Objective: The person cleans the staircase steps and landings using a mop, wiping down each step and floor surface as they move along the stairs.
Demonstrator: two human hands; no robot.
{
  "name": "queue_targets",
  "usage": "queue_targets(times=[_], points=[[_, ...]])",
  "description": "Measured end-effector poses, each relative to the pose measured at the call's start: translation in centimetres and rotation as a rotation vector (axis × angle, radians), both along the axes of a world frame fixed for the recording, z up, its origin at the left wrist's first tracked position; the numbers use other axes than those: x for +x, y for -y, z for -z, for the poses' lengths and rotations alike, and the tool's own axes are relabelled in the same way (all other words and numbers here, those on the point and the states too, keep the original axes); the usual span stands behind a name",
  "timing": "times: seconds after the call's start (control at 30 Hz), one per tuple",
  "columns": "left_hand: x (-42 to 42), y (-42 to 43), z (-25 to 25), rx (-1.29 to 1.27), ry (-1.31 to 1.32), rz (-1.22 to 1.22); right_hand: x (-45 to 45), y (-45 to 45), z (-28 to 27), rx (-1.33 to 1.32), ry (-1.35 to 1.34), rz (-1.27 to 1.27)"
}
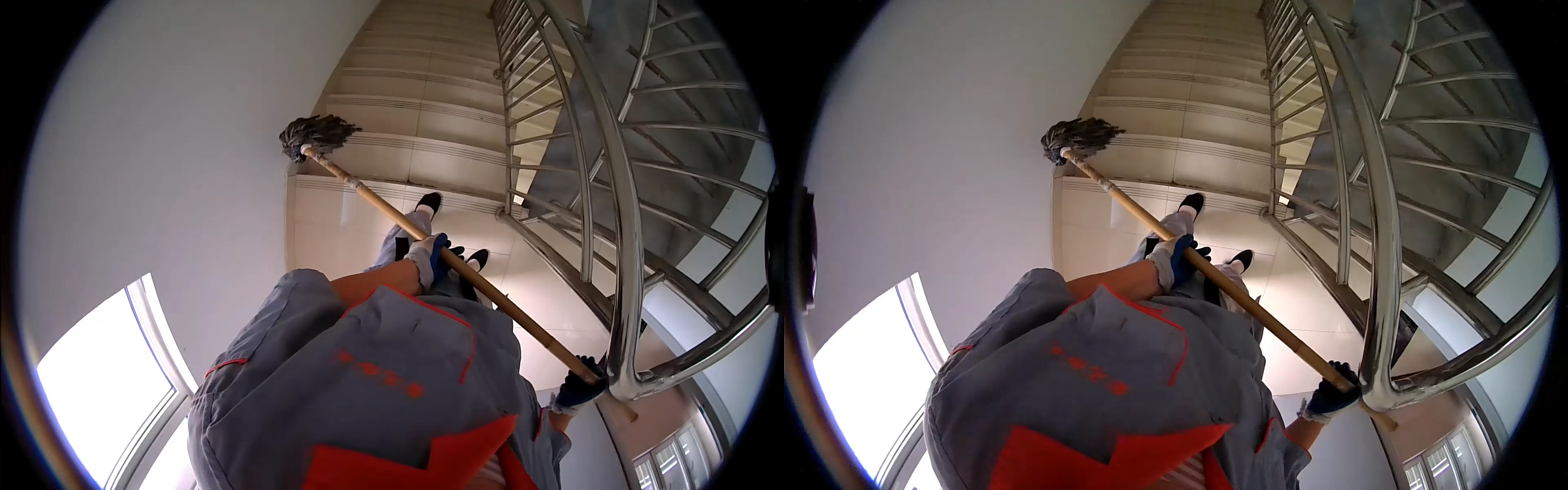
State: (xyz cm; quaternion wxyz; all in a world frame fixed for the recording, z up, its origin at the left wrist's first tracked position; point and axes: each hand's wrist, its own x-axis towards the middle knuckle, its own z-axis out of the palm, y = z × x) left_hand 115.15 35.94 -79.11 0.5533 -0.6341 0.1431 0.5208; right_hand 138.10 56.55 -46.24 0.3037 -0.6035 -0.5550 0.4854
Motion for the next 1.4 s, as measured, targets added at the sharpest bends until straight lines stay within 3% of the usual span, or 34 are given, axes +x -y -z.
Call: queue_targets(times=[0.13, 0.2, 0.3, 0.4, 0.53, 0.7, 0.8, 0.87, 1.0, 1.03, 1.13, 1.3, 1.4], points=[[-1.2, 0.0, 3.5, -0.046, -0.154, 0.020, 1.8, 2.1, 2.0, -0.173, -0.081, 0.186], [-1.4, 0.2, 8.5, -0.046, -0.234, 0.055, -1.1, 3.8, 3.8, -0.200, -0.065, 0.050], [-6.2, 0.1, 11.4, -0.175, -0.125, 0.086, -5.2, 5.0, 6.5, -0.280, -0.051, -0.080], [-8.9, 0.2, 13.4, -0.260, -0.216, 0.229, -7.0, 6.8, 8.8, -0.333, -0.034, -0.120], [-10.3, 1.6, 17.6, -0.307, -0.319, 0.059, -10.9, 8.4, 10.1, -0.462, -0.046, -0.145], [-11.8, 0.9, 18.6, -0.348, -0.259, -0.099, -17.0, 7.1, 13.6, -0.502, 0.093, -0.240], [-7.7, -2.6, 19.0, -0.066, -0.184, -0.167, -22.2, 8.3, 16.1, -0.716, 0.047, -0.314], [-8.2, -4.0, 15.9, -0.163, -0.146, -0.165, -25.3, 9.1, 17.8, -0.673, 0.048, -0.510], [-9.4, -4.4, 16.5, -0.253, -0.085, -0.027, -29.0, 9.0, 17.2, -0.270, 0.291, -1.068], [-8.7, -4.1, 18.1, -0.164, -0.097, -0.152, -30.9, 10.0, 16.6, -0.291, 0.233, -0.901], [-9.5, -4.6, 17.7, -0.152, -0.042, -0.133, -31.0, 8.7, 16.7, -0.435, 0.207, -0.835], [-8.8, -7.5, 16.6, -0.202, -0.026, 0.031, -31.7, 7.4, 17.0, -0.303, 0.076, -0.782], [-8.8, -10.3, 14.1, -0.177, -0.004, 0.004, -32.4, 6.0, 14.8, -0.234, 0.186, -0.766]])
